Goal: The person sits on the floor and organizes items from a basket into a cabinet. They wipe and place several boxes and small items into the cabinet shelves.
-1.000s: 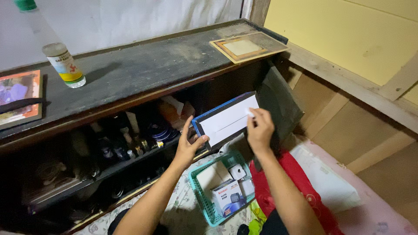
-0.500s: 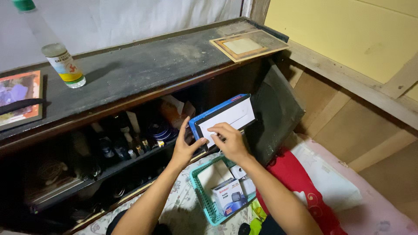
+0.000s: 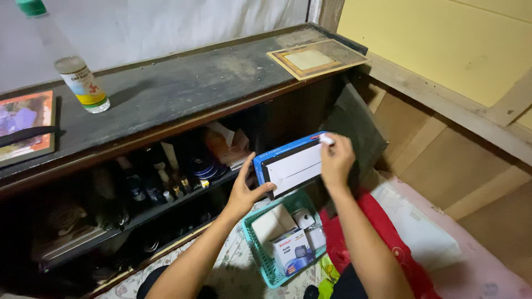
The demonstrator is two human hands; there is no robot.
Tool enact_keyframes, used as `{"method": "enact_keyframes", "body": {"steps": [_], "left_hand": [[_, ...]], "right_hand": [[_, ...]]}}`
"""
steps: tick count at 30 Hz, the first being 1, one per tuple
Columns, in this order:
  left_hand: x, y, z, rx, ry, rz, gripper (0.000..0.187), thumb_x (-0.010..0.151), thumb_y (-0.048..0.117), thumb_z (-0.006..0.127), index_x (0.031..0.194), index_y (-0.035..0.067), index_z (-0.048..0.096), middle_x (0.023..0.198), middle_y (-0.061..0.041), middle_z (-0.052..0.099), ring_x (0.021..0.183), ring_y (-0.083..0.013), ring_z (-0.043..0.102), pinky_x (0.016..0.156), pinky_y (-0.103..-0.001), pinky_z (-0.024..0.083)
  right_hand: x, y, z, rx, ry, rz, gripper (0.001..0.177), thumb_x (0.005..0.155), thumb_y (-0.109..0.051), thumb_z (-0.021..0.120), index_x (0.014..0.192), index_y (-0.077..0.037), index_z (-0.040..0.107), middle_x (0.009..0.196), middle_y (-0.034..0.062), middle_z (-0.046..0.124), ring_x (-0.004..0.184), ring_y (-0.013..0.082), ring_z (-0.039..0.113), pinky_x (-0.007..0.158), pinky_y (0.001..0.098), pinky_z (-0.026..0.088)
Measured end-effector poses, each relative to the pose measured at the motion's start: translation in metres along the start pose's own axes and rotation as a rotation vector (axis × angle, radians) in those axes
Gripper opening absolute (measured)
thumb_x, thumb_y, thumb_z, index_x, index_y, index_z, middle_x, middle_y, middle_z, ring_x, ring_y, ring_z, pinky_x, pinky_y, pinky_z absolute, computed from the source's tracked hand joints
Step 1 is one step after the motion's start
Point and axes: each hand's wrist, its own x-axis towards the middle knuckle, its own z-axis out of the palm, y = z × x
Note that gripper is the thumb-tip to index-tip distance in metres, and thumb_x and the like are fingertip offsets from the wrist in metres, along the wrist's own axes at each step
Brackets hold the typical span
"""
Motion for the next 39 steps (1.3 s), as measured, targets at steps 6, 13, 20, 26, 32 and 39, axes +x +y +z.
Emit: {"method": "enact_keyframes", "body": {"steps": [6,13,20,26,32,39], "left_hand": [[0.005,-0.009,0.002,0.253,0.063,0.084,0.099,0.077,0.013,0.088,0.158,0.006,0.032,0.142,-0.020,0.059,0.132,-0.0262,0.056,0.112,-0.036,0.042],[0.001,-0.005,-0.001,0.354,0.110,0.085,0.096,0.077,0.018,0.087,0.158,0.007,0.034,0.142,-0.019,0.060,0.130,-0.0225,0.059,0.111,-0.036,0.045],[-0.001,0.000,0.002,0.650,0.142,0.307,0.099,0.070,0.013,0.089,0.155,0.006,0.039,0.141,-0.024,0.057,0.128,-0.0384,0.058,0.109,-0.042,0.046],[0.003,-0.014,0.022,0.857,0.085,0.498,0.093,0.067,0.011,0.088,0.148,0.004,0.044,0.140,-0.020,0.057,0.128,-0.0405,0.054,0.110,-0.047,0.042],[0.006,-0.040,0.050,1.105,-0.035,0.612,0.081,0.068,0.006,0.080,0.144,0.006,0.052,0.141,-0.013,0.058,0.129,-0.0347,0.052,0.102,-0.051,0.041],[0.021,-0.087,0.074,1.308,0.014,0.696,0.061,0.086,0.008,0.065,0.146,0.014,0.052,0.143,-0.007,0.057,0.131,-0.0316,0.052,0.101,-0.060,0.037]], "right_hand": [[-0.045,-0.062,0.023,0.135,-0.225,-0.213,0.021,0.088,0.000,0.070,0.109,-0.002,0.071,0.107,0.0155,0.068,0.095,0.0321,0.069,0.081,0.0391,0.056],[-0.064,-0.085,0.026,0.296,-0.345,-0.320,0.024,0.085,0.004,0.067,0.108,-0.002,0.068,0.109,0.0138,0.066,0.098,0.0306,0.068,0.085,0.0388,0.057],[-0.066,0.010,0.039,0.327,-0.394,0.153,0.015,0.088,0.002,0.054,0.089,0.000,0.069,0.091,0.0081,0.067,0.080,0.0171,0.065,0.070,0.0301,0.052],[-0.061,0.065,0.024,0.584,-0.495,0.807,0.027,0.093,-0.021,0.051,0.093,-0.004,0.072,0.063,-0.0020,0.052,0.049,0.0066,0.042,0.043,0.0229,0.028],[-0.065,0.067,0.009,0.277,-0.761,1.069,0.057,0.089,-0.069,0.058,0.077,-0.013,0.055,0.055,-0.0017,0.042,0.040,0.0094,0.038,0.035,0.0256,0.024],[-0.076,0.093,0.001,0.377,-0.758,1.339,0.059,0.082,-0.073,0.065,0.075,-0.015,0.055,0.057,-0.0013,0.050,0.042,0.0112,0.047,0.036,0.0253,0.028]]}}
